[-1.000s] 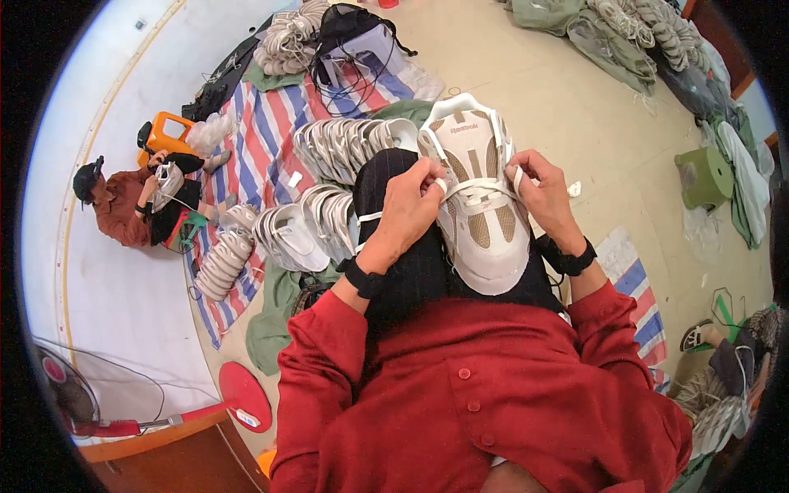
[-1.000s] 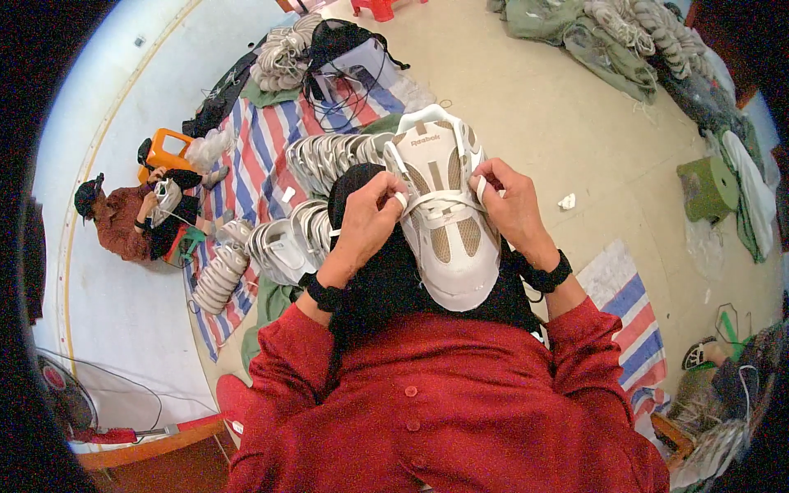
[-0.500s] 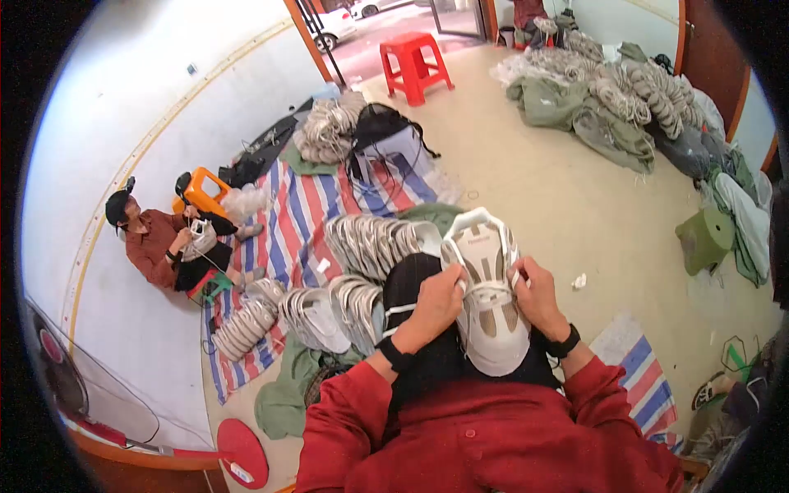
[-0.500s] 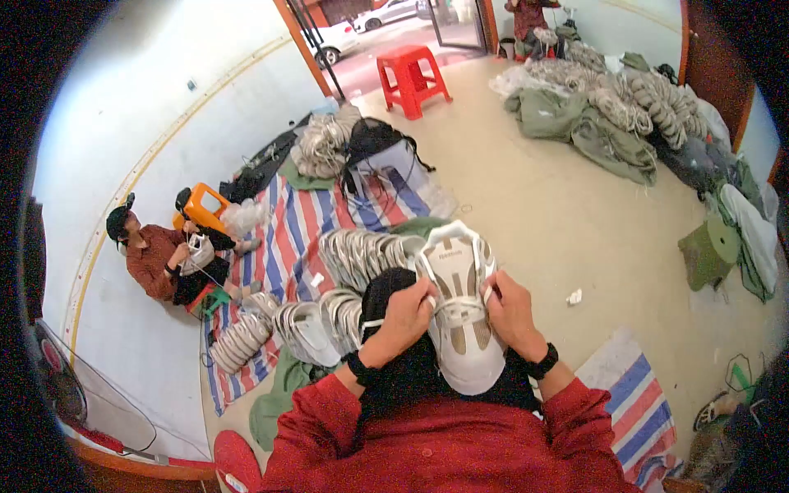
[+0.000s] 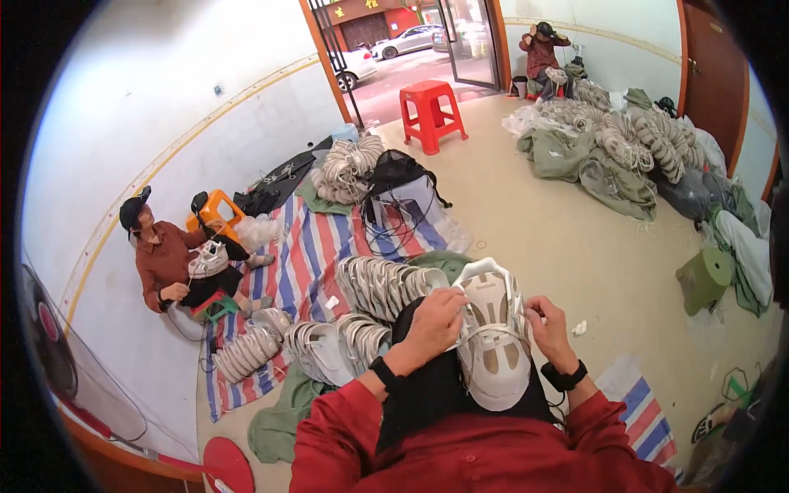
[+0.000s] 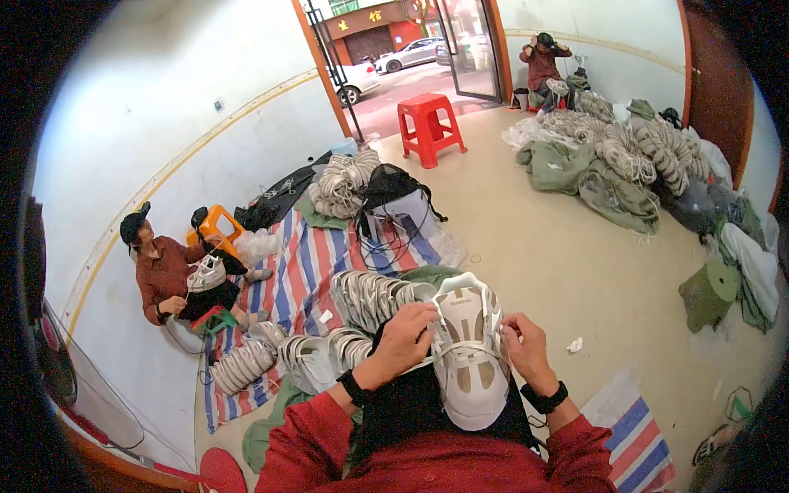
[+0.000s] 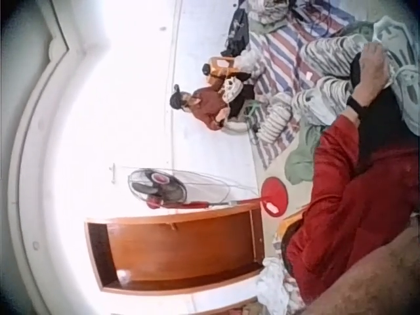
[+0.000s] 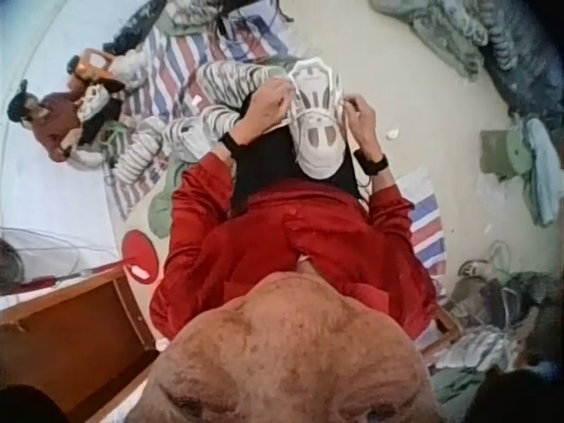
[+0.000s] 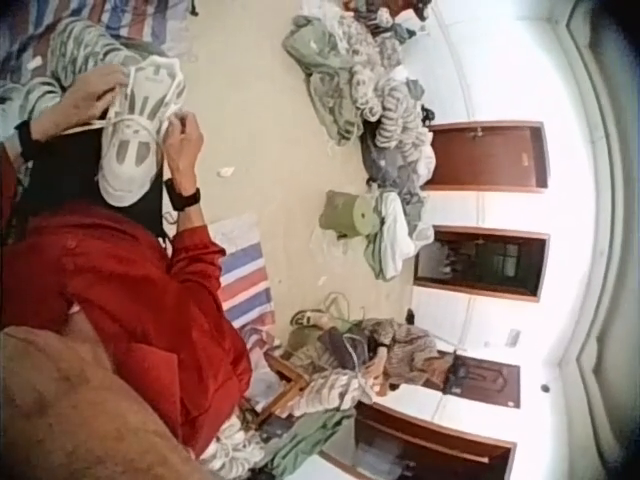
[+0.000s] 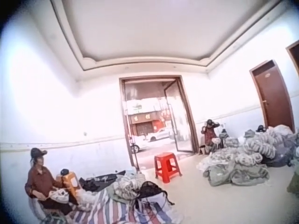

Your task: The recorder is lacing up multiple pairs of new sneakers.

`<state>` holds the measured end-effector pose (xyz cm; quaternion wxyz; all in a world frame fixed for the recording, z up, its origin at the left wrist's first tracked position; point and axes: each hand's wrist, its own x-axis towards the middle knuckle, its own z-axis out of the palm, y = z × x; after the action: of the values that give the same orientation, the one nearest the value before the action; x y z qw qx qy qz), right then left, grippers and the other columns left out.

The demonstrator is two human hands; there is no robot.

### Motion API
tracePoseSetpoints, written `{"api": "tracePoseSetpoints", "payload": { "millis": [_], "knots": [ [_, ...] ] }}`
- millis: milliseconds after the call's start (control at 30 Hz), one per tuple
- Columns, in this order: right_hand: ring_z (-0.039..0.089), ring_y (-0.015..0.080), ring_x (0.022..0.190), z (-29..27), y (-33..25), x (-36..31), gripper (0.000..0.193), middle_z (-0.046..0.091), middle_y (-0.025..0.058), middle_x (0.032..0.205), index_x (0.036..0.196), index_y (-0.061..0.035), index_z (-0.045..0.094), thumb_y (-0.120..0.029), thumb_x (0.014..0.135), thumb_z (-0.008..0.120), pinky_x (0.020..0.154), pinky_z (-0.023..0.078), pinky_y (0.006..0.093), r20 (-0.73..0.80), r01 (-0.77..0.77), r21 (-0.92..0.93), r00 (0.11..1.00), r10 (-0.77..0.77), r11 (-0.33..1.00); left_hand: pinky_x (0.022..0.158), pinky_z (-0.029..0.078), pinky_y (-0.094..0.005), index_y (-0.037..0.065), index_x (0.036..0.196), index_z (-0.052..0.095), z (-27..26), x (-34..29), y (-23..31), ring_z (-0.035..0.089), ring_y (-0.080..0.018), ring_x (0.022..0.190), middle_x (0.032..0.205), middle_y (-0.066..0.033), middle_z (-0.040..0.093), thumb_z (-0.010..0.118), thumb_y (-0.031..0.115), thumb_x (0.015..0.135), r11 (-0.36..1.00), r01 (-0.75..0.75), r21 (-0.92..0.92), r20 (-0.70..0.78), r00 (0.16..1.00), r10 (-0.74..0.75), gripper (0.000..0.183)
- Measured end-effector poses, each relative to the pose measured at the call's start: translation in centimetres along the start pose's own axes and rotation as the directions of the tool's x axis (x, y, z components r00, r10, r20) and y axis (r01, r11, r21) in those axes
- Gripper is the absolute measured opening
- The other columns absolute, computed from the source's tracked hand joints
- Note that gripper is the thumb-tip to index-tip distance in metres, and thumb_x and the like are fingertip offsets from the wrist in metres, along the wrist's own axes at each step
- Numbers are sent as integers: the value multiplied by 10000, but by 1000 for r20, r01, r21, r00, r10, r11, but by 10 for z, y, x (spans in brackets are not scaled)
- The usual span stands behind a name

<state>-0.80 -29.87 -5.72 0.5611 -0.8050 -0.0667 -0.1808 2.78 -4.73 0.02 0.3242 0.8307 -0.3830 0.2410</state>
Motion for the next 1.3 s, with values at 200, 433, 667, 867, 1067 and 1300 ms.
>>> {"api": "tracePoseSetpoints", "payload": {
  "millis": [200,433,667,867,1067,1300],
  "knots": [
    [594,283,910,-2,-45,26,185,621,97,955,929,-53,617,-12,748,614,773,474,378,107,482,-302,874,-474,822,924,397,-436,46,913,570,1,15,-4,515,-313,1079,976,-139,544,639,133,726,950,-249,187,311,933,183,217],
    [539,231,978,-2,-45,58,72,565,42,861,774,-110,580,-144,731,628,919,389,416,593,792,-450,610,-525,412,838,405,-398,81,899,563,-4,32,-8,521,-278,932,910,-110,510,684,189,710,888,-427,173,588,768,255,249],
    [562,200,908,-12,-43,68,28,583,13,798,752,-133,641,-142,731,625,940,377,437,810,857,-333,474,-347,392,796,457,-385,78,851,640,-4,44,-11,577,-279,883,863,-110,584,681,144,704,908,-415,55,717,649,253,166],
    [587,210,922,-18,-63,80,161,627,12,837,862,-144,706,-103,735,616,943,381,423,923,876,-274,356,-148,396,699,490,-390,115,790,672,0,48,-13,604,-277,796,710,-71,606,646,115,709,886,-463,26,750,595,289,84],
    [589,215,916,-15,-53,85,216,626,24,858,920,-142,713,-74,748,600,884,421,355,948,915,-214,278,-152,342,767,476,-361,70,884,638,-6,46,-8,579,-255,863,839,-72,607,675,120,706,861,-509,27,782,547,299,188],
    [592,219,889,-16,-45,81,88,610,52,838,828,-94,665,-122,780,597,747,498,343,914,945,-164,253,-316,285,750,468,-374,91,822,653,-6,45,-8,576,-253,850,804,-64,591,633,60,713,864,-503,-21,725,587,359,116]
  ]
}}
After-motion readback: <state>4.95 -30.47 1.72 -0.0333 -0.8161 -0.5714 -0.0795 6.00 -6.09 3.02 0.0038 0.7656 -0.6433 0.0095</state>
